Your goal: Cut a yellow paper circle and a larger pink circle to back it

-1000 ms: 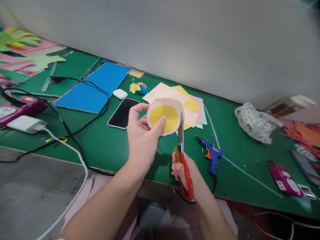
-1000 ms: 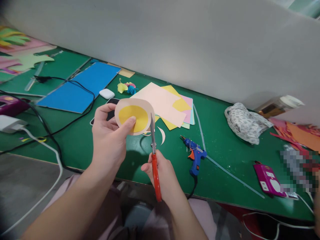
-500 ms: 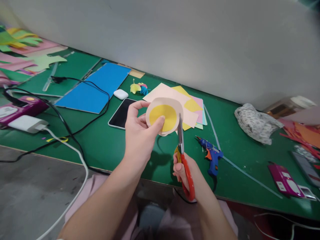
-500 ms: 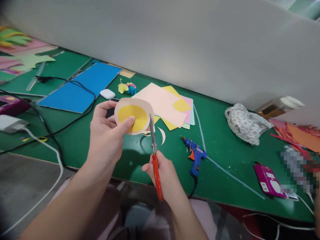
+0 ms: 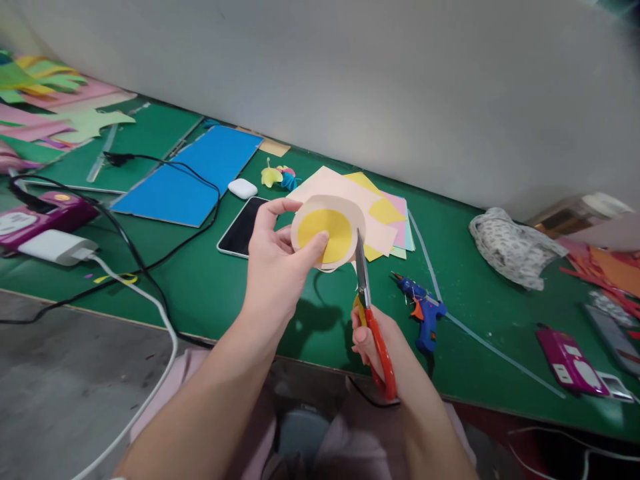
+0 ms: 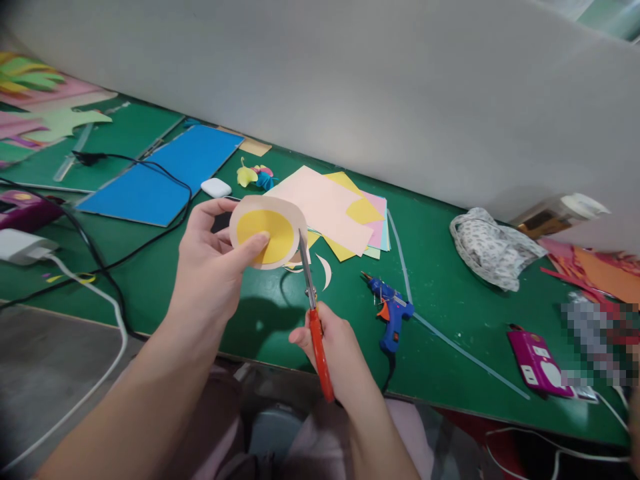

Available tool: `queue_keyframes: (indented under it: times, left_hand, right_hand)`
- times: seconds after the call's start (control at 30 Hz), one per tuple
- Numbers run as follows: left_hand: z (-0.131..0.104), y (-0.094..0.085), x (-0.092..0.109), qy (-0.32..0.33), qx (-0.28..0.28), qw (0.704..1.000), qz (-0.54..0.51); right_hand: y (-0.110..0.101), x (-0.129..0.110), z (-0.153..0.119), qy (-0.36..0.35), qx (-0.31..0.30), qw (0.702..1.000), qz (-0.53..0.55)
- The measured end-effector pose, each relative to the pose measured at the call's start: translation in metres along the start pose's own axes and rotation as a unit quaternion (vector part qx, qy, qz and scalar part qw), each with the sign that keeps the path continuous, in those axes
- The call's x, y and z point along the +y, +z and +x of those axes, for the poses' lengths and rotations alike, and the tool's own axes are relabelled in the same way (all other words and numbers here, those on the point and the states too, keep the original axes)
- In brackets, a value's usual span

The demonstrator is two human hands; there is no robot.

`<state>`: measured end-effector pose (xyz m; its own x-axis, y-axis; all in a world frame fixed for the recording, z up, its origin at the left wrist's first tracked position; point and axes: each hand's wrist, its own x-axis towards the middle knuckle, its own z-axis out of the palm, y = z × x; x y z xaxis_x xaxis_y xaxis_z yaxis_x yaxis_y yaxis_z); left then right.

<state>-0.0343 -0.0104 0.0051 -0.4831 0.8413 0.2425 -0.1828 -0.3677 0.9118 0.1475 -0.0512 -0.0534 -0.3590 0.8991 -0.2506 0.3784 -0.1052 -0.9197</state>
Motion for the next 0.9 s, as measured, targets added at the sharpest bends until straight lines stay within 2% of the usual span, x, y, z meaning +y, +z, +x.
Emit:
queue_keyframes:
  times: [0.5,0.67,0.9]
  left_hand:
    - [0.0042,-0.0081,0.0018,-0.021,-0.032,0.999,0.004]
    - [0.0029,-0.0058,0.0023,-0.015,-0.027,0.999,-0.006]
    - [-0.0003,-0.0021,0.0039,-0.032,-0.051,0.998,0.005]
  right_hand:
    - [-0.005,0.0041,-0.0005,0.027,-0.005,1.0,-0.012]
    - [-0.0045,0.0088,-0.0019,0.003,-0.018,1.0,0.018]
    - [-0.0052,0.0017,-0.0014,-0.011,-0.034,0.999,0.034]
